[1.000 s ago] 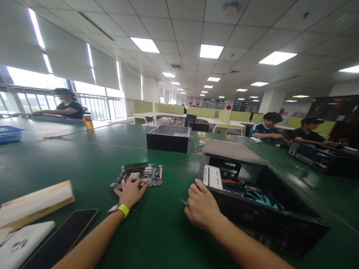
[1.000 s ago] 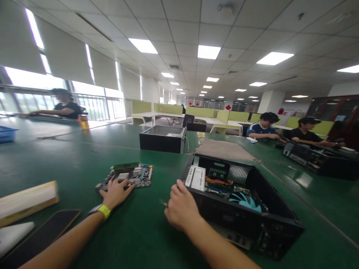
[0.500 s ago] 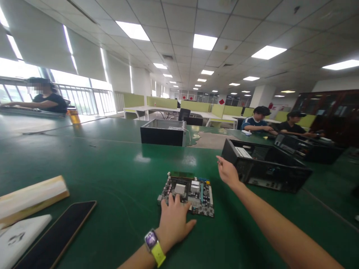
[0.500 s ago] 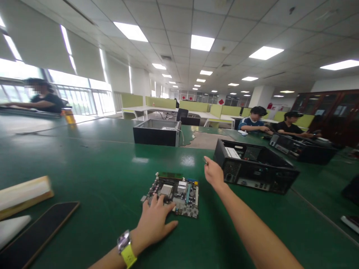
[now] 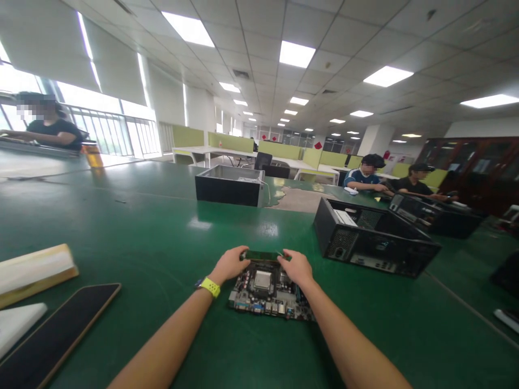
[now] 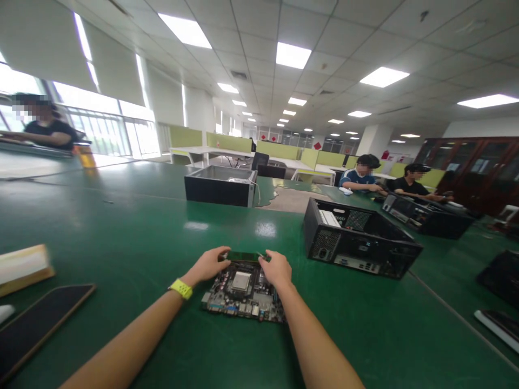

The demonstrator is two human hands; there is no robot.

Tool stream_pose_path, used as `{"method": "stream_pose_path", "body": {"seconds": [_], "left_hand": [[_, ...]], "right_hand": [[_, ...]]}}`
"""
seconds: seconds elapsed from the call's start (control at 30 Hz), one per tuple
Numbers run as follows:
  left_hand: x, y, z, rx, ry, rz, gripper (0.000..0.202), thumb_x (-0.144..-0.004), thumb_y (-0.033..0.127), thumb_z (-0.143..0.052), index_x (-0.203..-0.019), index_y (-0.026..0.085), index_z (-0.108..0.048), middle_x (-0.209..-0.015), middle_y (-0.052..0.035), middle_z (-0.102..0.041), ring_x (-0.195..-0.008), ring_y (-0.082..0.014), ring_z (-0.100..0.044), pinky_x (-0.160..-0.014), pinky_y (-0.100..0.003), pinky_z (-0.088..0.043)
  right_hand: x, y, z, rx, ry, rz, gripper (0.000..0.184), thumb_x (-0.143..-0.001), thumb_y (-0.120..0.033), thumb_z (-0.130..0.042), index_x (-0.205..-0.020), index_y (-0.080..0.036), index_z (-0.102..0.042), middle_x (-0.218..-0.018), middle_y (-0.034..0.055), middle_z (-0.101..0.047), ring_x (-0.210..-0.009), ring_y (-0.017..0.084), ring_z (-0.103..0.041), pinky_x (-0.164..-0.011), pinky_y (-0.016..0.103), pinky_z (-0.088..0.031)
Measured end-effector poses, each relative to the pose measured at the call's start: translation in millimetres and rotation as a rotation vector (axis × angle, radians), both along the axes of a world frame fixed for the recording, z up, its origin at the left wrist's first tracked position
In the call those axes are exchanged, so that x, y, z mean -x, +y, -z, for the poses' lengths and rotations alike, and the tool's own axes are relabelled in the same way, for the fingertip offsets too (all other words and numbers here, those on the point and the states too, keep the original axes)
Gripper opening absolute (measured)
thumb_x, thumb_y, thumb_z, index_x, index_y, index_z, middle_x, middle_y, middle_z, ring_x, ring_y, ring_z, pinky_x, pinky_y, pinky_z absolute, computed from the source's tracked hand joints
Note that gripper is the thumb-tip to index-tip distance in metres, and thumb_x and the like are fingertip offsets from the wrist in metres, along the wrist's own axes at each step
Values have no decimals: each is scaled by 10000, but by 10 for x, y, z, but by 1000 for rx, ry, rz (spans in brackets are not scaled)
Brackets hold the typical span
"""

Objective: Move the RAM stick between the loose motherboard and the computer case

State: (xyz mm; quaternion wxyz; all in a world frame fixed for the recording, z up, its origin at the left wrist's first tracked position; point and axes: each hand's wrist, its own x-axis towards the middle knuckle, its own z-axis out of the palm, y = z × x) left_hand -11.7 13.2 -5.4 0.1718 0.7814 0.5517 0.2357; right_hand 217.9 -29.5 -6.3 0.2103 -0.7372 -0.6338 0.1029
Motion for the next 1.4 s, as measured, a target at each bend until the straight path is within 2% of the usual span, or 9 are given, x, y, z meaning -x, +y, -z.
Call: {"method": "stream_pose_path", "body": {"seconds": [0.13,0.37,0.57,0.67,0.73,0.87,0.97,1.17,1.4], "left_hand": [[-30,62,150,-44,-31,-24,222,-796,255,-488,-971,213,-620,-914,-25,-672,-858,-162,-607,-773,-246,-436],[-16,71,169,-80,-74,1,139,-808,246,-483,-891,205,-587,-801,-7,-652,-753,-136,-593,-706,-228,-424],[-63,-30,-76,-77,31,-26,323,-820,272,-474,-1122,171,-528,-1012,-79,-630,-932,-189,-581,-819,-278,-422],[-252,-343,-283,-210,58,26,394,-848,356,-433,-1183,163,-510,-1152,-112,-566,-1070,-230,-511,-923,-336,-384],[-435,-662,-344,-199,81,204,446,-846,489,-402,-1171,215,-534,-1152,-94,-564,-1068,-247,-504,-925,-380,-391],[-726,-1232,-220,-88,206,487,665,-688,703,-484,-1241,332,-474,-1358,-83,-415,-1227,-367,-361,-980,-571,-296],[-758,-1350,-72,-82,286,489,433,-799,562,-447,-1166,341,-513,-1384,-53,-397,-1256,-356,-335,-990,-605,-256],[-428,-855,1,-165,331,400,329,-848,442,-421,-1158,357,-488,-1357,-15,-448,-1177,-320,-437,-957,-579,-312],[534,74,-100,-81,414,81,291,-842,352,-432,-1109,310,-539,-1381,-36,-434,-1152,-300,-480,-908,-522,-378]], "right_hand": [[83,-43,64,-14,-26,49,381,-845,-466,-423,-1174,-333,-563,-1126,-5,-636,-986,194,-598,-748,273,-451],[94,-63,56,5,-91,83,321,-866,-495,-379,-1032,-341,-607,-992,6,-673,-903,198,-620,-665,261,-432],[48,-109,48,-110,-106,20,399,-840,-441,-454,-1207,-306,-532,-1205,6,-587,-1045,180,-561,-805,265,-437],[-88,-171,-192,-271,-128,22,351,-850,-393,-434,-1147,-283,-584,-1204,-1,-584,-1053,162,-546,-835,254,-427],[-287,-173,-487,-356,-183,78,323,-862,-384,-403,-1065,-277,-631,-1142,7,-614,-1008,169,-559,-804,258,-434],[-923,-19,-1151,-312,-297,265,379,-864,-450,-368,-1062,-291,-649,-1115,53,-627,-1001,233,-566,-790,320,-436],[-1406,159,-1395,-109,-246,398,521,-821,-603,-344,-1106,-282,-640,-1110,107,-626,-1019,300,-567,-791,389,-445],[-1806,371,-1172,66,-118,484,839,-684,-816,-283,-1172,-219,-614,-1158,192,-584,-1079,392,-522,-823,493,-428],[-1642,242,-1054,-10,-184,484,779,-741,-763,-254,-1185,-233,-612,-1093,194,-616,-1015,393,-564,-786,476,-447]]}}
